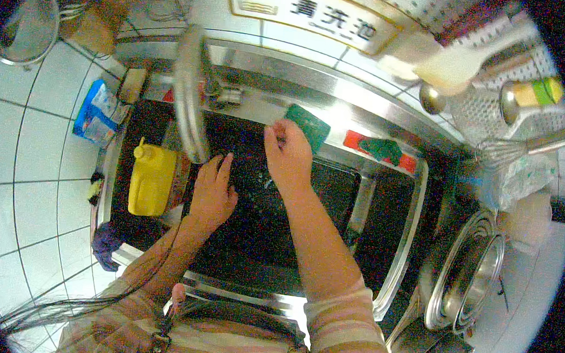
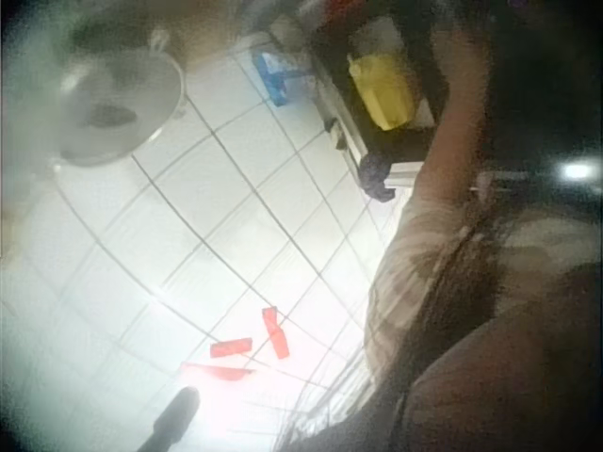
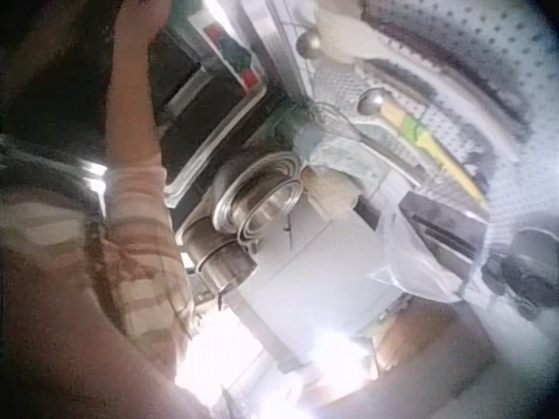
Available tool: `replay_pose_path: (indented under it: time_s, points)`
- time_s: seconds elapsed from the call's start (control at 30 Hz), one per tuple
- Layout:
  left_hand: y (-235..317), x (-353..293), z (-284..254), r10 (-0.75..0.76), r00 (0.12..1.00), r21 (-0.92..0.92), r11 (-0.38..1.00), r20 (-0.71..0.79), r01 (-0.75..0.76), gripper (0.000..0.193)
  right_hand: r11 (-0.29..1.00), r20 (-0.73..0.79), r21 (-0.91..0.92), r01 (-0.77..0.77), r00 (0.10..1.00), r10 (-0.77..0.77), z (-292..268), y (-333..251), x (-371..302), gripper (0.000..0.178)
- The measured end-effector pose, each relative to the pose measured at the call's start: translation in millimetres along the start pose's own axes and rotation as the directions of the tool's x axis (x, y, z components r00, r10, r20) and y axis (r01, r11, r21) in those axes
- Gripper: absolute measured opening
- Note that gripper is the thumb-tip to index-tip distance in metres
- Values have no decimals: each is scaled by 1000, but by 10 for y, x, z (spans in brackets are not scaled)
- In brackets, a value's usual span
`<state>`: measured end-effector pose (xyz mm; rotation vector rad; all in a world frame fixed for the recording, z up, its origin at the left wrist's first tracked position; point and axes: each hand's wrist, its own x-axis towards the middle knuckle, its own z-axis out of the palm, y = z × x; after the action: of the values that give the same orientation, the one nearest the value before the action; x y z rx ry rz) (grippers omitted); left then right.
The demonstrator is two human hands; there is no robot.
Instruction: The person washes a black baking tray in a sink using a sponge and water, then moves to a countertop to wipe the tray dry with a cloth. They repeat the wiping process on a second tray.
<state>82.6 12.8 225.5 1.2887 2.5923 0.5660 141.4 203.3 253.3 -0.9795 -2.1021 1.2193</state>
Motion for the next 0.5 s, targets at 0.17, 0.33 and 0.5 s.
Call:
replay_pose_path:
  time_s: [0.17, 0.33, 0.5]
  points:
    - [-348, -400, -108, -67, 994, -87, 994, -82, 60, 72, 971, -28, -227, -72, 997, 67, 644, -231, 785, 57]
    - [-564, -625, -244, -104, 992, -223, 971, -74, 85, 67, 920, 112, 176, -350, 936, 335, 915, -186, 1010, 36]
    - [-620, -730, -253, -155, 983, -369, 923, -102, 107, 61, 720, 237, 542, -433, 901, 363, 797, -6, 856, 37]
